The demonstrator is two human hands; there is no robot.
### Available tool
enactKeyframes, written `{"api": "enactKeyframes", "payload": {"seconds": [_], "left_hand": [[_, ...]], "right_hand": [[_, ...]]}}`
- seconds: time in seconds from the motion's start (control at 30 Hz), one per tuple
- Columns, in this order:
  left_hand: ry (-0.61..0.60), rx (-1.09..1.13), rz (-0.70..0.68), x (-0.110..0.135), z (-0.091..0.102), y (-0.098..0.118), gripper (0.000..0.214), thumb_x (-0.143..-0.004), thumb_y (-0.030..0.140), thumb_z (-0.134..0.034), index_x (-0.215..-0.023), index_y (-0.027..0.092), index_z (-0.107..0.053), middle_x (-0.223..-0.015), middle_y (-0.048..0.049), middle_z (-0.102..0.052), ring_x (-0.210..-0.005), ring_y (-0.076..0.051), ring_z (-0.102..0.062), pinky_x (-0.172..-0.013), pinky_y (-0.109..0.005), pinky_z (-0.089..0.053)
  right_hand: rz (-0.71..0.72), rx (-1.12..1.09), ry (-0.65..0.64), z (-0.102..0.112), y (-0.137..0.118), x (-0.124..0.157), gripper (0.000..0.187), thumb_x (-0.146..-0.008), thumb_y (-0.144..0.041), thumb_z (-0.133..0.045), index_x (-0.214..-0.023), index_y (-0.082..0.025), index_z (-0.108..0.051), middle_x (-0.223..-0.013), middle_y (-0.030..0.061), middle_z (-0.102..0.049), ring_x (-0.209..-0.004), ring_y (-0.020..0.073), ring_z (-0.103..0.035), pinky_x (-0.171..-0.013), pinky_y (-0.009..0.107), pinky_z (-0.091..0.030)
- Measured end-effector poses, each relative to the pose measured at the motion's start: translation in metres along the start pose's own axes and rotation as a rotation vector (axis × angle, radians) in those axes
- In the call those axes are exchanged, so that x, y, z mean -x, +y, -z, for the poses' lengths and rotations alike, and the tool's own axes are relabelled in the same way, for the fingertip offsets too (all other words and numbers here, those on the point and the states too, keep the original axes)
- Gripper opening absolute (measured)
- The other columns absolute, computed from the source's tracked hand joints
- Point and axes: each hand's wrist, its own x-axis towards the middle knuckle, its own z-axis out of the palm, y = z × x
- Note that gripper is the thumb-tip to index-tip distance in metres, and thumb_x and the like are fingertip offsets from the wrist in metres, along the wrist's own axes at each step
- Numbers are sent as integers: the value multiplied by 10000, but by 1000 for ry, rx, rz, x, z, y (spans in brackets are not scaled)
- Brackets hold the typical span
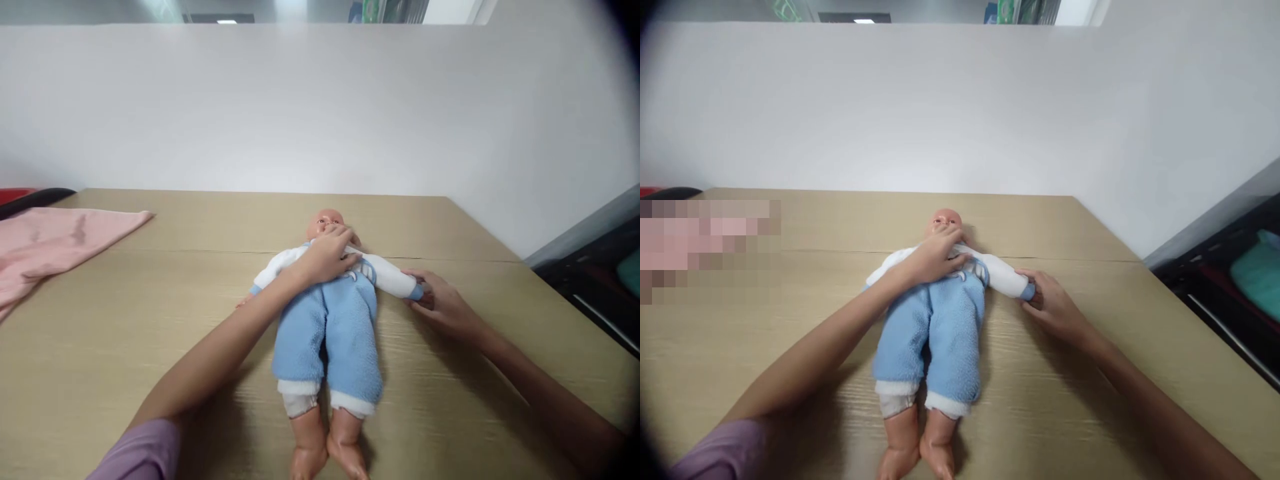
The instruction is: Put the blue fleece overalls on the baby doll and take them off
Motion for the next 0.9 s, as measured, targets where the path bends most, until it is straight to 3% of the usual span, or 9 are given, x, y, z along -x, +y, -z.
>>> {"api": "enactKeyframes", "payload": {"seconds": [0.13,0.23,0.37,0.5,0.6,0.8,0.9], "left_hand": [[-157,-44,52,-14,-22,5,168,-1033,355,-718,-1097,200,-715,-1162,-120,-780,-1187,-326,-678,-1050,-458,-516],[-120,60,8,-14,-26,4,162,-1081,340,-650,-1111,185,-687,-1141,-127,-778,-1120,-297,-701,-998,-417,-529],[-67,256,-137,-8,-19,10,214,-1140,384,-524,-1173,201,-630,-1168,-129,-750,-1102,-267,-701,-986,-384,-534],[-9,299,-192,1,-10,18,219,-1150,383,-478,-1172,236,-640,-1183,-125,-736,-1130,-265,-696,-1016,-394,-529],[72,328,-183,6,-6,20,233,-1142,405,-490,-1178,244,-654,-1183,-132,-736,-1134,-272,-696,-1022,-416,-535],[142,560,-74,-2,-7,15,193,-1080,410,-626,-1081,219,-658,-1088,-85,-755,-1049,-248,-703,-966,-387,-547],[125,556,0,-9,-16,9,226,-1069,433,-647,-1056,207,-656,-1037,-59,-754,-992,-231,-699,-905,-361,-536]], "right_hand": [[-134,-351,144,-2,6,-9,642,-817,-464,-920,-1366,-279,-644,-1340,132,-776,-1227,345,-760,-1050,484,-647],[-187,-550,290,-3,5,-27,735,-738,-527,-984,-1347,-288,-650,-1343,113,-764,-1246,325,-748,-1063,445,-642],[-168,-727,338,-9,-13,-62,704,-741,-549,-979,-1319,-308,-657,-1312,64,-751,-1301,288,-714,-1134,416,-591],[-21,-634,237,-32,-36,-89,558,-666,-502,-1026,-1061,-280,-701,-1149,43,-773,-1150,279,-735,-1110,451,-578],[82,-498,147,-49,-43,-91,480,-719,-537,-977,-1034,-274,-728,-1065,46,-782,-1099,298,-720,-1108,495,-556],[267,-265,60,-45,-60,-69,275,-961,-469,-760,-1178,-301,-783,-1291,97,-749,-1256,348,-649,-1180,551,-472],[237,-329,45,-44,-75,-61,300,-1020,-516,-664,-1178,-299,-798,-1404,106,-682,-1377,356,-591,-1235,543,-433]]}}
